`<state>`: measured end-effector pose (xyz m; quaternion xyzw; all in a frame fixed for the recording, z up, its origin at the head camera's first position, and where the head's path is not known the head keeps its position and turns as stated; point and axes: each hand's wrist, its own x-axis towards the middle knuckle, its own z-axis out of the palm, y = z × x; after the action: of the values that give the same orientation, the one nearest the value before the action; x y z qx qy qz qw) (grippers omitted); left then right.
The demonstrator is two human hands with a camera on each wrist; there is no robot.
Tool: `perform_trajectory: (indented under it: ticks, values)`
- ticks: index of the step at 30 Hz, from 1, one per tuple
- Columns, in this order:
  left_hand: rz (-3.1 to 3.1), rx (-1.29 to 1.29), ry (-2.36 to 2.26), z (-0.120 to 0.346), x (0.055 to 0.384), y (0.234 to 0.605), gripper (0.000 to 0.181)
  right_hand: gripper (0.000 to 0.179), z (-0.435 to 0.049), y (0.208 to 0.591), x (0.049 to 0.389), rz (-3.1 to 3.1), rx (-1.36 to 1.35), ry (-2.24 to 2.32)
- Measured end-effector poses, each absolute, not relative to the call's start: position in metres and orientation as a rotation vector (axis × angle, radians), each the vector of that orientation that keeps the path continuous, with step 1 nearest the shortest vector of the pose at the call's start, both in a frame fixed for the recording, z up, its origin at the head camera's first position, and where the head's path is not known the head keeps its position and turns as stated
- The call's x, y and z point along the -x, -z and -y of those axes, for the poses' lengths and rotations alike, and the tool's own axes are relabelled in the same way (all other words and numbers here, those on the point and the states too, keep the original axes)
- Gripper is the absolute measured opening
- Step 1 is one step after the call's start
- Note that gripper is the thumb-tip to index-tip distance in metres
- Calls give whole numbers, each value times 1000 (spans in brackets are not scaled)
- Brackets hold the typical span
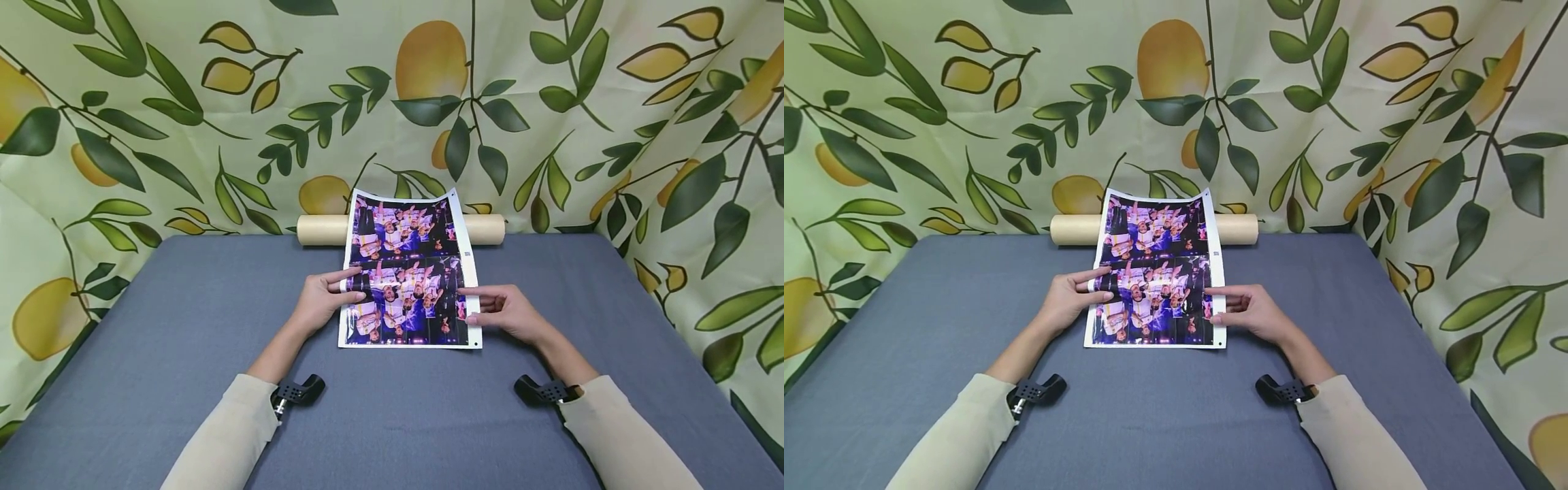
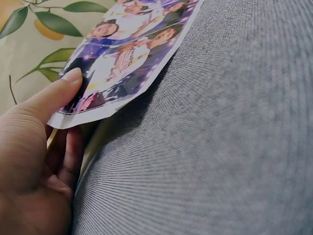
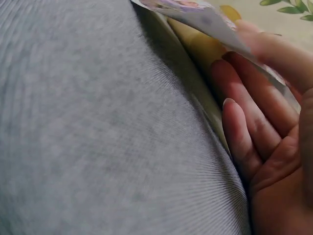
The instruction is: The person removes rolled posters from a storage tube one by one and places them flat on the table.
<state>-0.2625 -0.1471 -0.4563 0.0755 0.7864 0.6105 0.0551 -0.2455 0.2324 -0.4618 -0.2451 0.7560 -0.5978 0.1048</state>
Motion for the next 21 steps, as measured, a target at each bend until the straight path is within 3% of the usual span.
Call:
perform_trajectory:
  ticks: [12,18,21]
  values:
    - [-2379,-548,-1765,152,260,460,58,50,-230,466,246,-2288,633,1827]
    - [-2421,-739,-1491,152,257,457,109,50,-228,463,244,-2302,609,1853]
    - [-2456,-747,-1399,151,256,456,120,50,-228,463,244,-2314,604,1848]
